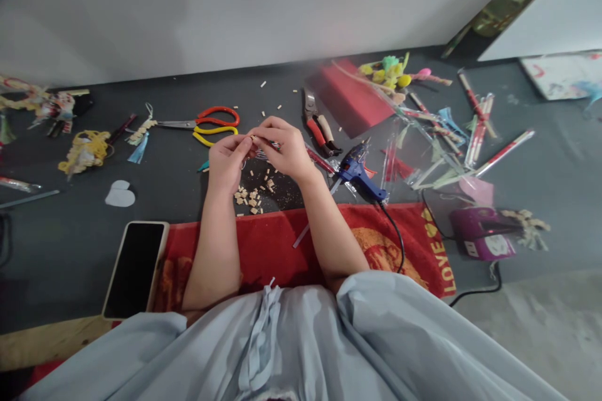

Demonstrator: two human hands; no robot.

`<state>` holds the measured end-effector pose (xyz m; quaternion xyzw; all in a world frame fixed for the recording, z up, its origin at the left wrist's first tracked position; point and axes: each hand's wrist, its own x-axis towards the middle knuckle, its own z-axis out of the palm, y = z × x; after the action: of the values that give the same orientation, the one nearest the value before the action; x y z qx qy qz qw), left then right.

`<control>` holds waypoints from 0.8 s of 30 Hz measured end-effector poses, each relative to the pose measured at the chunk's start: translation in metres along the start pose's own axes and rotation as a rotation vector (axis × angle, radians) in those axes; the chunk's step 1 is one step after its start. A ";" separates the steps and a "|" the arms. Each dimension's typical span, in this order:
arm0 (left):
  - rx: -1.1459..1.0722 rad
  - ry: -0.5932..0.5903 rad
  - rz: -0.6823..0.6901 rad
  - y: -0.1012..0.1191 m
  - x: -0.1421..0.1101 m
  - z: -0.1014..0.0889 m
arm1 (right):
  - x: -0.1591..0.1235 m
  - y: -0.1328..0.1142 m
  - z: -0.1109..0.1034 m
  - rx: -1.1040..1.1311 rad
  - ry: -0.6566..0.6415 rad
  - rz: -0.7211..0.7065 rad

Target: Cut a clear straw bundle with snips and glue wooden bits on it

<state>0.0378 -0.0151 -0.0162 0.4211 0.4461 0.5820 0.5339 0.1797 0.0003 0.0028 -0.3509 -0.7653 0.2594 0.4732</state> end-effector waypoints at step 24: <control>-0.110 -0.008 -0.098 0.005 0.001 0.000 | -0.002 0.004 0.006 -0.022 -0.021 0.005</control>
<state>0.0361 -0.0148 -0.0113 0.3708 0.4315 0.5771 0.5859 0.1759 0.0006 -0.0041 -0.3551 -0.7722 0.2557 0.4608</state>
